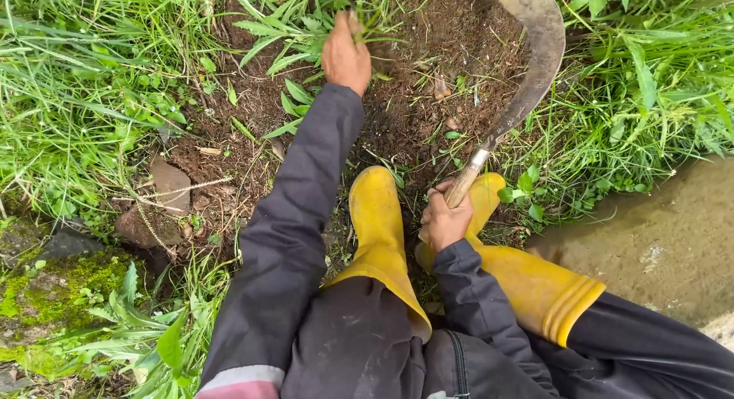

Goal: The person sits on the ground and uses a sickle to cut weeds and grass near a concrete edge. They pull the cut vegetation by hand and clear the soil area.

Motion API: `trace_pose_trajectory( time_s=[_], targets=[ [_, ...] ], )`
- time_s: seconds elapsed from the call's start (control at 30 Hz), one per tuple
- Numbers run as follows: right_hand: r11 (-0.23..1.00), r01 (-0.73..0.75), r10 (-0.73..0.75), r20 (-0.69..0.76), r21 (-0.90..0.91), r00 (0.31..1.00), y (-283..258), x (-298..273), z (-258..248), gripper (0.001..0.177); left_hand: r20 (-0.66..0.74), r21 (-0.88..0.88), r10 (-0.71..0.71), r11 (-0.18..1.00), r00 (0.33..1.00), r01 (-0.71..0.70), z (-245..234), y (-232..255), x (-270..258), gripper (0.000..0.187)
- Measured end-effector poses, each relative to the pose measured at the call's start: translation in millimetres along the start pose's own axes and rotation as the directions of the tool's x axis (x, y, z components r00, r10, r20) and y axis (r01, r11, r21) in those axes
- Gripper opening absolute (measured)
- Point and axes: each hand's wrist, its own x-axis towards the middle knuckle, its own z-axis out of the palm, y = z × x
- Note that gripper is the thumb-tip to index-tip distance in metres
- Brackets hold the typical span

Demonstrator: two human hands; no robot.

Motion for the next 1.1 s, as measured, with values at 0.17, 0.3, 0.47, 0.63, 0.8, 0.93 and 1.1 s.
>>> trace_pose_trajectory(
  time_s=[0.17, 0.3, 0.47, 0.63, 0.8, 0.93, 1.1],
  targets=[
    [0.963, -0.193, 0.220, 0.136, -0.188, 0.966, 6, -20, 5, 0.012, -0.163, -0.167, -0.205, 0.970, 0.965, 0.177, -25, -34, 7, 0.024],
    [0.981, -0.141, 0.160, 0.145, -0.135, 0.976, 1, -20, 7, 0.014, -0.097, 0.089, 0.118, 0.990, 0.988, -0.110, -35, -20, -6, 0.031],
    [0.990, -0.059, 0.071, 0.093, -0.128, 0.993, -9, -1, 5, 0.014, 0.327, 0.401, 0.628, 0.585, 0.706, -0.705, -57, 31, 7, 0.095],
    [0.994, -0.098, 0.104, 0.116, -0.055, 0.988, 10, -5, 4, 0.012, 0.486, 0.752, 0.378, 0.279, 0.788, -0.598, -28, 23, 33, 0.081],
    [0.980, -0.054, 0.075, 0.104, -0.190, 0.992, -2, -7, -2, 0.012, 0.431, 0.823, 0.302, 0.255, 0.850, -0.508, -9, -5, 33, 0.021],
    [0.985, -0.010, 0.028, 0.104, -0.173, 0.994, 2, -4, 2, 0.013, 0.385, 0.809, 0.259, 0.368, 0.886, -0.459, -17, -2, 20, 0.020],
    [0.988, -0.006, 0.017, 0.065, -0.153, 0.998, 9, -10, 3, 0.013, 0.388, 0.747, 0.147, 0.528, 0.910, -0.404, 4, -15, -3, 0.041]
  ],
)
